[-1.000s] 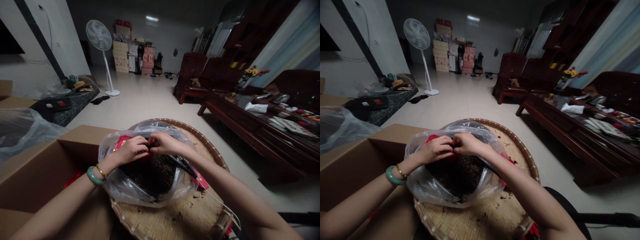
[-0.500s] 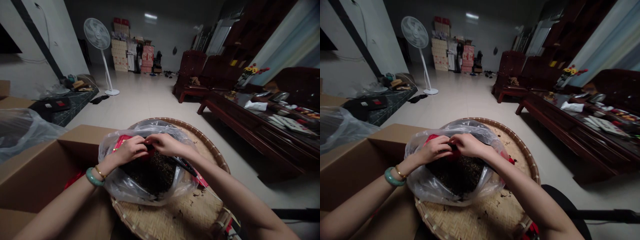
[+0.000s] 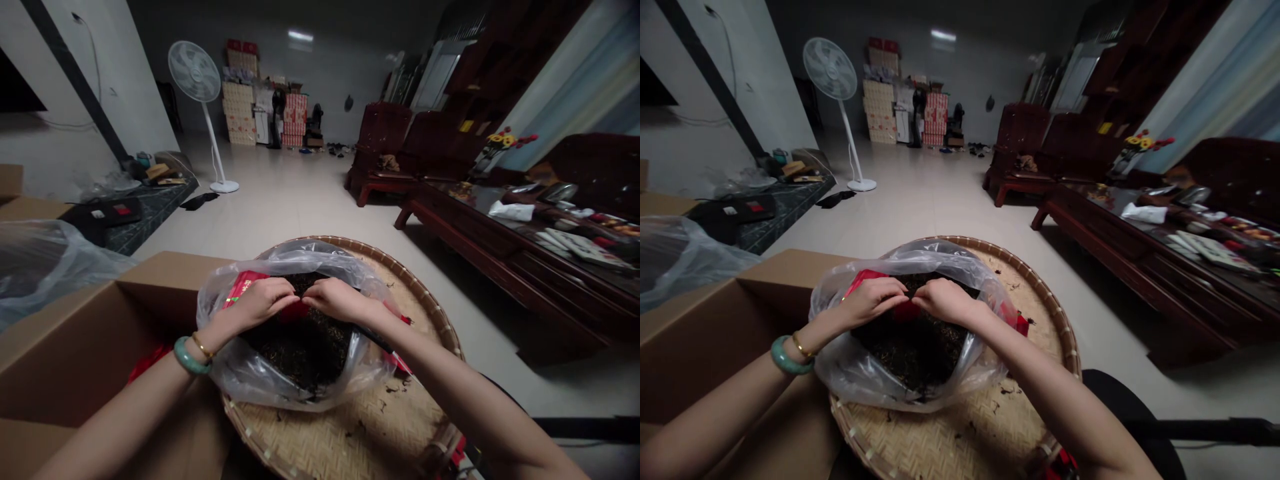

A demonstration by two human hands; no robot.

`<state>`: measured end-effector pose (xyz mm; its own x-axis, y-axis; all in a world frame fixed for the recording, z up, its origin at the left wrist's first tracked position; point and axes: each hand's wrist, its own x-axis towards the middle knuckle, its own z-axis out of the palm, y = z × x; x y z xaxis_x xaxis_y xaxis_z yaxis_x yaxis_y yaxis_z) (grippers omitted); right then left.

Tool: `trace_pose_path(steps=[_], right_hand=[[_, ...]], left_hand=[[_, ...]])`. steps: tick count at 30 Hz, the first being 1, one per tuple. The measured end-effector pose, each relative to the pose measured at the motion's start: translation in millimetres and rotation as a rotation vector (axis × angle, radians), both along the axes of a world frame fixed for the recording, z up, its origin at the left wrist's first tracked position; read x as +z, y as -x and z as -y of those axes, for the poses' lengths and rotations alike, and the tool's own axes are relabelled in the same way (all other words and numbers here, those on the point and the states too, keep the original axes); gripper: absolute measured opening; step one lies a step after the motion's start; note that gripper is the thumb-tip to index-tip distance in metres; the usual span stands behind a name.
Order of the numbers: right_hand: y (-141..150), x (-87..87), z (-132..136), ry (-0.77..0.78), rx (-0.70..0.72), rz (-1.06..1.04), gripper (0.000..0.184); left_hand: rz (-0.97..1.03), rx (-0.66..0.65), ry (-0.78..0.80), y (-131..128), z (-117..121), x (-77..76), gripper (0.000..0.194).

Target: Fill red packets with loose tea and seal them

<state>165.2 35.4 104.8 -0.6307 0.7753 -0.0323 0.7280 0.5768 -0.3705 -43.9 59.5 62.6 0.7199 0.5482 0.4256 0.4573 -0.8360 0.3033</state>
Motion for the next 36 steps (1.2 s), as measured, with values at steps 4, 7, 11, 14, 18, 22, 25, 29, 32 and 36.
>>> trace_pose_path(steps=[4,7,11,14,18,22,25,29,32,36], right_hand=[[-2,-1.1,-1,0.028,-0.055,-0.105,0.019],[-1,-2.6,0,0.004,-0.094,-0.088,0.021],[4,-0.4,4,-0.094,-0.091,0.082,0.02],[14,3.8,7,-0.158,-0.067,0.206,0.022],[23,11.3,8,-0.147,-0.055,0.296,0.032],[14,18.6,9,-0.143,-0.052,0.199,0.028],[4,18.2,11,-0.173,-0.03,0.099,0.031],[2,8.7,8,-0.152,0.021,0.109,0.025],[3,4.2,5,-0.124,0.017,0.098,0.02],[-3,7.8,3,-0.119,0.005,0.046,0.025]], left_hand=[[-0.067,0.057,0.036,-4,3,7.3,0.023],[-0.072,-0.023,0.087,-3,7,14.8,0.021],[-0.072,-0.173,0.117,5,8,19.4,0.016],[-0.085,-0.235,0.089,11,5,16.7,0.015],[-0.057,-0.213,0.004,12,1,11.7,0.015],[0.031,-0.151,-0.042,12,0,12.7,0.017],[0.084,-0.155,-0.083,10,0,15.2,0.017],[0.108,-0.158,-0.141,3,1,17.0,0.017],[0.148,-0.157,-0.13,-3,1,17.2,0.017],[0.286,-0.025,0.121,-10,3,12.3,0.017]])
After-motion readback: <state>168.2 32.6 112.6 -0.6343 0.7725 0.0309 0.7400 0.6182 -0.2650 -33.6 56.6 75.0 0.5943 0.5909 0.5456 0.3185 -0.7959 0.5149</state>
